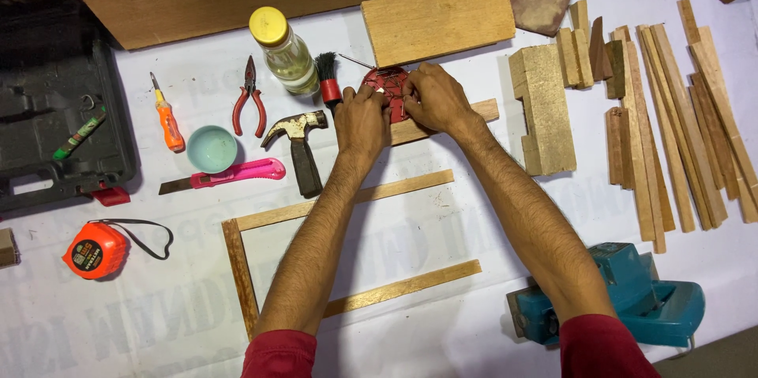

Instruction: The person selects thin wood strips from a pile on the workbench, measures a strip with a tape measure, and lays strips edge to edge to form a rectangle. They align the joints by hand, tap the corners with a hammer, and pick up a utility knife near the end.

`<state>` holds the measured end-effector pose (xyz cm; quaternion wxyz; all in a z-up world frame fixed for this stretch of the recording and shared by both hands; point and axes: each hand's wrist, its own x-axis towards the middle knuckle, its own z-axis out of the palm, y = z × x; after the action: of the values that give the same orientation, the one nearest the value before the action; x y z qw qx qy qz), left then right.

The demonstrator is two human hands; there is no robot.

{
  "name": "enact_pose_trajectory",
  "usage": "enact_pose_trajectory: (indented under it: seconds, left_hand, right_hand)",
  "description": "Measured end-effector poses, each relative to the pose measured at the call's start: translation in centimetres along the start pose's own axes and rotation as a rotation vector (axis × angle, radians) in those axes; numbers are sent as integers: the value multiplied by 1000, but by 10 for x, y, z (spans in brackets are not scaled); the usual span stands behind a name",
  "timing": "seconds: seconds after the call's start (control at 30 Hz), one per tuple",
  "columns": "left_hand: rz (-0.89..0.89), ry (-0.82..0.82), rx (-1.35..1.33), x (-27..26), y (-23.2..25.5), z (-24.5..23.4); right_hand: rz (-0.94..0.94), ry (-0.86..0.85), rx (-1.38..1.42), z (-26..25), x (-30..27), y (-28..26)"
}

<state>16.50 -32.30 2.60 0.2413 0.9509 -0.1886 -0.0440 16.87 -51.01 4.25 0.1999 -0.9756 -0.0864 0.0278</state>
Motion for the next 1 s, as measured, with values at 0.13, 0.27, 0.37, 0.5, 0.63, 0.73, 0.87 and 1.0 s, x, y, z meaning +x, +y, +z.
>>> enact_pose_trajectory:
  seconds: [0.13,0.27,0.37,0.5,0.63,0.73,0.87,1.0]
  left_hand:
    - [9,19,-11,0,1,-4]
    - [23,27,8,0,0,-3]
    - [64,49,31,-1,1,-9]
    - [150,136,-76,-17,6,-38]
    - [295,354,-139,-41,9,-71]
    - [416,425,-171,-59,11,-98]
    - [474,447,-72,-84,7,-111]
    - [508,433,21,-106,-4,-109]
  right_hand:
    - [65,-46,107,-8,-4,-4]
    - [33,68,208,-8,-10,0]
    - [96,120,346,-13,-20,-8]
    - [332,158,531,-20,-34,-27]
    - [200,266,791,-20,-46,-46]
    - [245,139,1038,-27,-55,-66]
    - [54,62,1058,-21,-69,-76]
    - [-72,48,1094,-22,-83,-95]
